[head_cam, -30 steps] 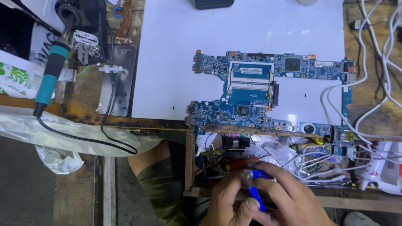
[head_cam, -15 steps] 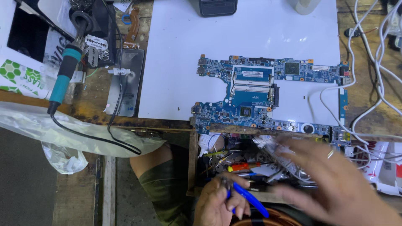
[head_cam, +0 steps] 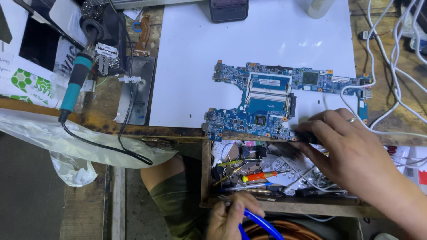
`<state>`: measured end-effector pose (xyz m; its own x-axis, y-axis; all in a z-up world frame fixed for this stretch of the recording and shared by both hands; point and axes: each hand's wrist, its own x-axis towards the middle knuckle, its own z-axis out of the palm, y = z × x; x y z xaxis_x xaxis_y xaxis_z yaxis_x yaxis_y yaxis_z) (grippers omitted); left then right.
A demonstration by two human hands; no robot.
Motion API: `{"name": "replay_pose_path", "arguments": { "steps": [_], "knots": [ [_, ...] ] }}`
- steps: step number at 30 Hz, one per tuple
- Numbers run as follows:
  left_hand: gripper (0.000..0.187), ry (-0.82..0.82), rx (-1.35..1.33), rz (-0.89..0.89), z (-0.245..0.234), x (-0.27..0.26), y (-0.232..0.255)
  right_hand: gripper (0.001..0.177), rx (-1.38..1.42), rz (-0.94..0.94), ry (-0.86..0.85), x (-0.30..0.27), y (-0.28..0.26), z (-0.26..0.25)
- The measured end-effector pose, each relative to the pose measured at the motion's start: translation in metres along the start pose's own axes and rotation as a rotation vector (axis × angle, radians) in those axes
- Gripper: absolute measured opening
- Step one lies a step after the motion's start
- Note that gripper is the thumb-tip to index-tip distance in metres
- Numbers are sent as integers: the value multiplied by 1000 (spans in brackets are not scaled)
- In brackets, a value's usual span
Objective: The person works on a laptop motherboard, using a soldering iron to heat components and a blue plastic tool to scrape or clean the board surface. They also use a small brush to apply a substance to specific areas and handle various cables and connectors.
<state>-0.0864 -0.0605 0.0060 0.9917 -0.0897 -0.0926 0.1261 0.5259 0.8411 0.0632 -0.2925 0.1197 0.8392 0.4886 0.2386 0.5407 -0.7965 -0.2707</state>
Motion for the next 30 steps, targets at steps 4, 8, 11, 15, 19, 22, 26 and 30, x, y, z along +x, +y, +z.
{"name": "replay_pose_path", "arguments": {
  "steps": [4, 8, 11, 15, 19, 22, 26, 30],
  "knots": [
    [38, -11, -184, 4, -8, 4, 22, 35, 148, 225, -298, 6, 8, -10],
    [42, -91, -301, -100, -9, 3, 31, 43, 105, 418, -540, 12, 7, -28],
    [42, -109, -330, -153, -5, -1, 22, 54, 206, 353, -445, 12, 9, -42],
    [42, -109, -339, -203, -2, -2, 10, 68, 363, 366, -466, 12, 16, -62],
    [40, -164, -297, -247, -11, 2, 11, 56, 622, 300, -446, 11, 20, -73],
    [39, -117, -262, -231, -13, 2, 7, 57, 532, 540, -542, 13, 25, -79],
    [40, -113, -244, -226, -13, 1, 2, 54, 761, 661, -528, 13, 46, -78],
    [38, -40, -213, -266, -10, 0, 3, 55, 973, 464, -425, 18, 80, -81]
  ]
}}
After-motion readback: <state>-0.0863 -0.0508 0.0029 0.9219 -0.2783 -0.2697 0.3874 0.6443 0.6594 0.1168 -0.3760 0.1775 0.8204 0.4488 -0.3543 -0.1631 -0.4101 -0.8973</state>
